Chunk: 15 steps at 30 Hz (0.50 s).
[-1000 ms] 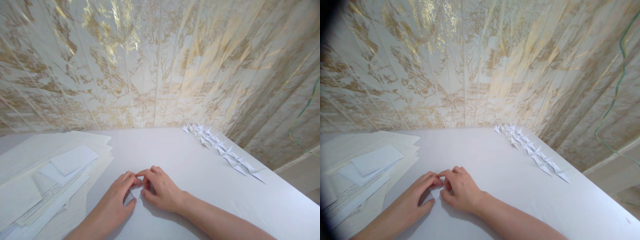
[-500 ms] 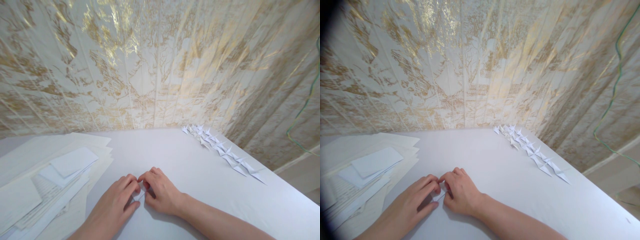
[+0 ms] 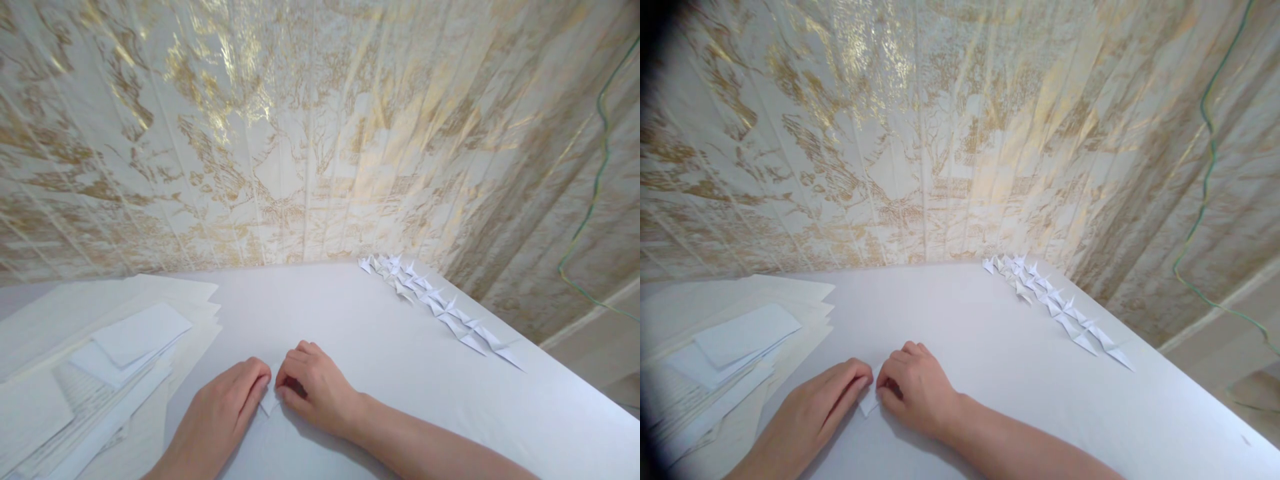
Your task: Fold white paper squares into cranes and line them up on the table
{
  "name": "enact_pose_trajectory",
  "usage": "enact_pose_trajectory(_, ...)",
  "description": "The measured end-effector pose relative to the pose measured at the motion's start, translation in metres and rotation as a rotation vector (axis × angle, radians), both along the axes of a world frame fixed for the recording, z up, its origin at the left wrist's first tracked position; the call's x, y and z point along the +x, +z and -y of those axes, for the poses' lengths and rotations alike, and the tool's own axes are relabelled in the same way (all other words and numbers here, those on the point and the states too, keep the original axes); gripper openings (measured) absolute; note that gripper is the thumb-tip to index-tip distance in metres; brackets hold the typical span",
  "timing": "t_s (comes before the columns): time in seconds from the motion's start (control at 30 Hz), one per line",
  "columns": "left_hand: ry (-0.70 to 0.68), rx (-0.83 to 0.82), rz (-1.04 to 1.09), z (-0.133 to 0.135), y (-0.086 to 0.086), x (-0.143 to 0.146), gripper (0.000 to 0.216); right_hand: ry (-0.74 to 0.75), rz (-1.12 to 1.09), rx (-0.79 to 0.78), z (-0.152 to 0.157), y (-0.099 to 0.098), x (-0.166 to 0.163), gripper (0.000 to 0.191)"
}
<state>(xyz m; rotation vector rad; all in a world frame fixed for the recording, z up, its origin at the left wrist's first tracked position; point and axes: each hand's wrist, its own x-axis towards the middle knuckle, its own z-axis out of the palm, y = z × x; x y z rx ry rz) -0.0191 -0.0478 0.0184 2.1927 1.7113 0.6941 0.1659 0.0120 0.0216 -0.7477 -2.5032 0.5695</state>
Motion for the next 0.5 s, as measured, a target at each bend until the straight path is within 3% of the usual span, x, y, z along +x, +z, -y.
enact_pose_trajectory(0.13, -0.058, -0.061, 0.029, 0.002, 0.005, 0.004, 0.011, 0.033, -0.002, 0.048, -0.001, -0.002, -0.001, 0.007)
enact_pose_trajectory(0.27, -0.074, -0.136, 0.019, 0.003, 0.015, 0.009, 0.023, 0.033, -0.01, 0.082, 0.001, -0.004, 0.0, 0.017)
enact_pose_trajectory(0.5, -0.105, -0.153, 0.028, -0.001, 0.014, 0.002, 0.011, 0.041, -0.031, 0.064, 0.001, -0.004, 0.0, 0.023)
